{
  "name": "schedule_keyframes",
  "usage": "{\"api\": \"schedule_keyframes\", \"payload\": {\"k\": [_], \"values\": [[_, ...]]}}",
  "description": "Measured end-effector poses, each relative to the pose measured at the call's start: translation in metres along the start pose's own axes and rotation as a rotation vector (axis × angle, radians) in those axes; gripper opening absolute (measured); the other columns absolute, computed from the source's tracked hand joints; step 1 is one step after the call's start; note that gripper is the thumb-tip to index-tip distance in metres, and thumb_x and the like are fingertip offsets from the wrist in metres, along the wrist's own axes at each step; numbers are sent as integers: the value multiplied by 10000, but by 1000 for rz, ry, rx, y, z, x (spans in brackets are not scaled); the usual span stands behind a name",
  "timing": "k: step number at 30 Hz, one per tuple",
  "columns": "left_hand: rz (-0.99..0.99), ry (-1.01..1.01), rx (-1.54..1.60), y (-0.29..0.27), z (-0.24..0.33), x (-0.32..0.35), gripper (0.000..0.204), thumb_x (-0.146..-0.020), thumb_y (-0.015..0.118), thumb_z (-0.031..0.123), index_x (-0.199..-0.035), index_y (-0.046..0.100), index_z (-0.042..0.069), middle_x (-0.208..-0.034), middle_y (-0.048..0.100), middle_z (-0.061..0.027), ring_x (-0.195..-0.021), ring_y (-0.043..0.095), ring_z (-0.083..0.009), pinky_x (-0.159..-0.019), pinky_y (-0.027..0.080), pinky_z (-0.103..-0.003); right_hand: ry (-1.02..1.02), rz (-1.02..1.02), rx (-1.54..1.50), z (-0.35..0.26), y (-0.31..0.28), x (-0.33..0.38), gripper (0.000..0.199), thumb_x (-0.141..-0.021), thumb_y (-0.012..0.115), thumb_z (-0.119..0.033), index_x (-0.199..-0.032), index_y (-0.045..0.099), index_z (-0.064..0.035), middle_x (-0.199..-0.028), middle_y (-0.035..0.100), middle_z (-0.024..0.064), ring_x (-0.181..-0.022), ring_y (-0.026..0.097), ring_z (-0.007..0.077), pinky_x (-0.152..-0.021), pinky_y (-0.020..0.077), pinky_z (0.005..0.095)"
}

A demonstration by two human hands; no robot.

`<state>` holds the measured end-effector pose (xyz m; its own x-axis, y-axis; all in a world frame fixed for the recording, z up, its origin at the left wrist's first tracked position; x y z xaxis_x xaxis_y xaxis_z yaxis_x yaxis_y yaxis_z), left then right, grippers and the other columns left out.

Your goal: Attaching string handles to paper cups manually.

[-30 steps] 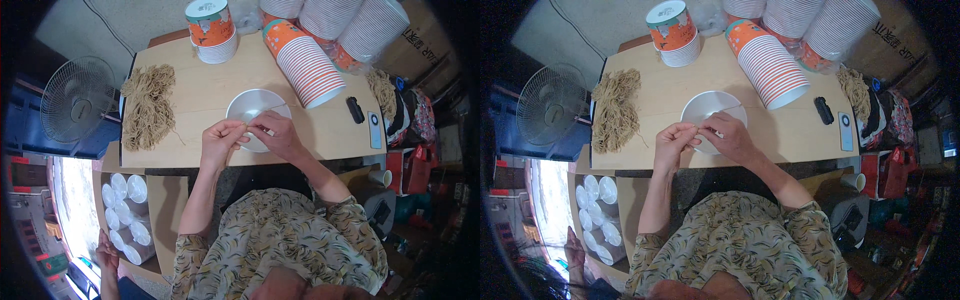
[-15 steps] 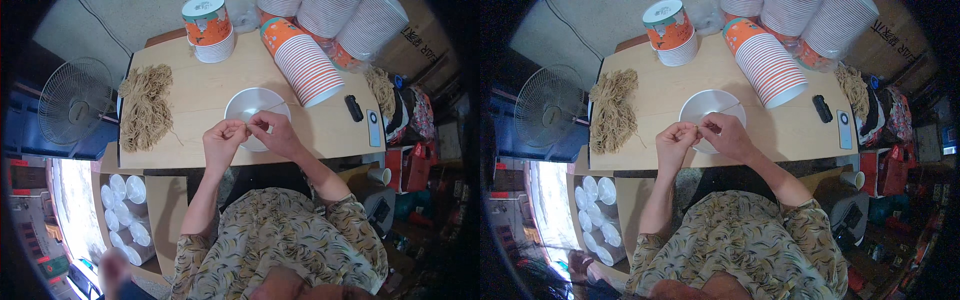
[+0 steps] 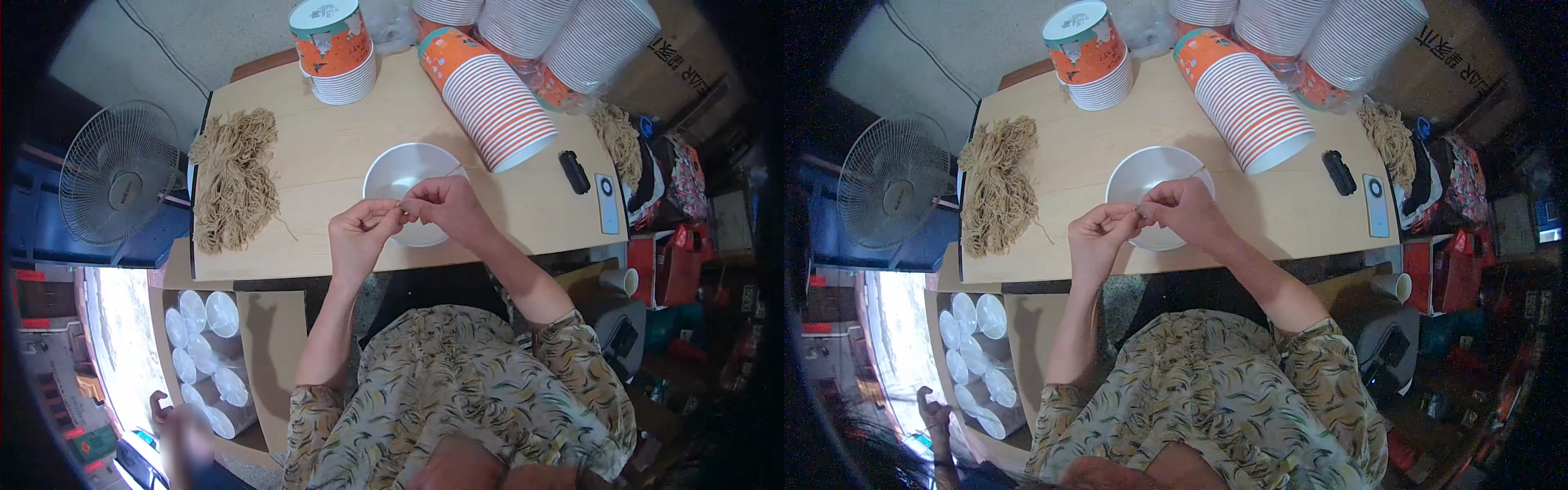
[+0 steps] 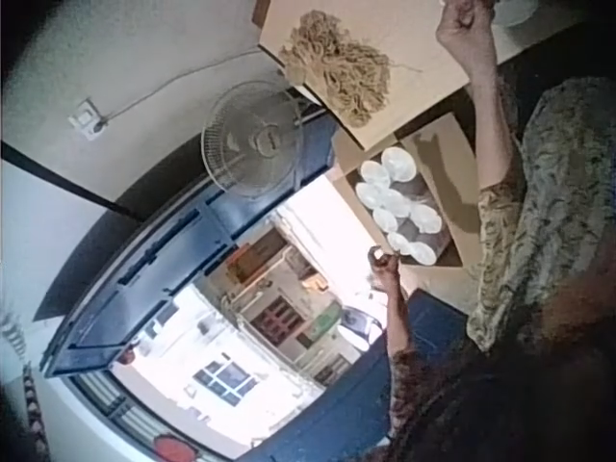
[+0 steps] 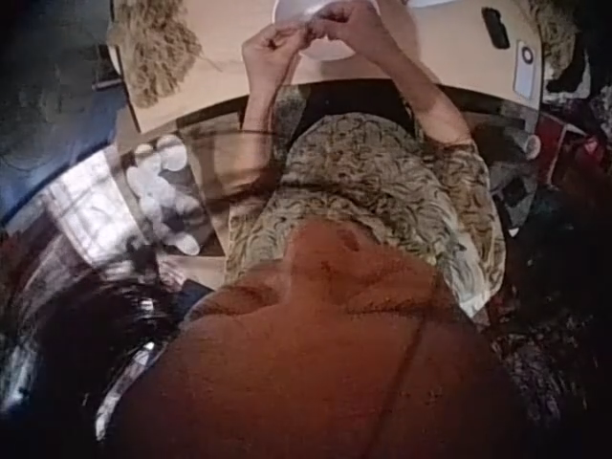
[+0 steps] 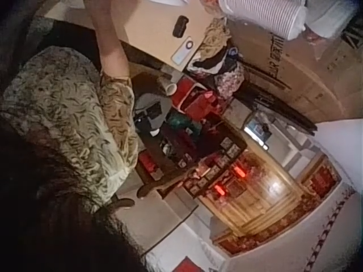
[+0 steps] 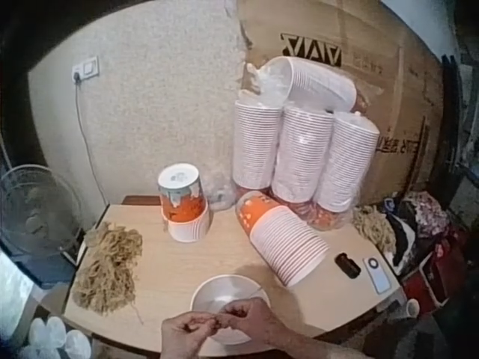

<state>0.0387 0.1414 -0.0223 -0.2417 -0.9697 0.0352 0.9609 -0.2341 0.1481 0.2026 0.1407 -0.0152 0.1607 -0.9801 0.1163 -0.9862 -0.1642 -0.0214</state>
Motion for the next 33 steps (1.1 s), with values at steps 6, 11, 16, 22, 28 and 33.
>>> {"api": "schedule_keyframes", "payload": {"k": [6,11,16,22,28,33], "values": [[-7,-49,28,-1,-1,-2,109,-952,674,18,-1029,703,-53,-932,748,-103,-848,735,-152,-729,583,-249,0,12,30,-12,-4,4,195,-984,642,-170,-982,719,10,-732,684,22,-609,582,49,-568,475,204],[-50,-139,116,-2,-4,-4,106,-965,674,55,-1026,701,-28,-916,743,-77,-852,728,-144,-734,575,-251,-56,31,-65,-13,-15,-3,195,-1011,601,-163,-999,707,0,-607,581,-17,-502,489,31,-470,395,218],[-100,-123,39,4,-1,-5,109,-959,685,56,-1037,696,-18,-912,742,-76,-826,723,-134,-738,578,-252,19,-17,166,1,-8,-9,146,-961,678,-164,-988,710,-24,-565,517,-58,-459,418,14,-421,292,223],[-88,-125,123,4,-1,-5,64,-946,680,7,-1006,671,-14,-918,741,-96,-814,721,-137,-728,588,-248,49,-84,104,-2,-10,-2,162,-888,712,-120,-996,722,0,-632,613,-29,-557,495,16,-490,374,234],[-76,-122,107,7,-1,-4,60,-937,682,-15,-992,659,-18,-920,740,-105,-810,725,-143,-720,597,-254,-27,-104,92,-2,-11,-4,85,-911,723,-108,-975,716,-53,-568,508,-86,-474,388,-16,-433,269,198],[-92,-106,92,7,2,-4,49,-939,675,-21,-984,656,-19,-921,740,-111,-812,725,-143,-718,598,-256,-144,-165,152,-2,-6,-4,80,-938,681,-102,-980,650,-42,-633,518,-74,-543,416,-6,-474,300,211]]}}
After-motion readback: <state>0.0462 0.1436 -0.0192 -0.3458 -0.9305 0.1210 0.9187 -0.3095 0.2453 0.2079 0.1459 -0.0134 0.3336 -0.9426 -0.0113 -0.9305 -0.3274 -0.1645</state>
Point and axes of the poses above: each hand's wrist, its own x-axis away from the middle knuckle, its own y-axis out of the palm, z = x × y, the point moved 6 cm from there along -x, towards the middle knuckle
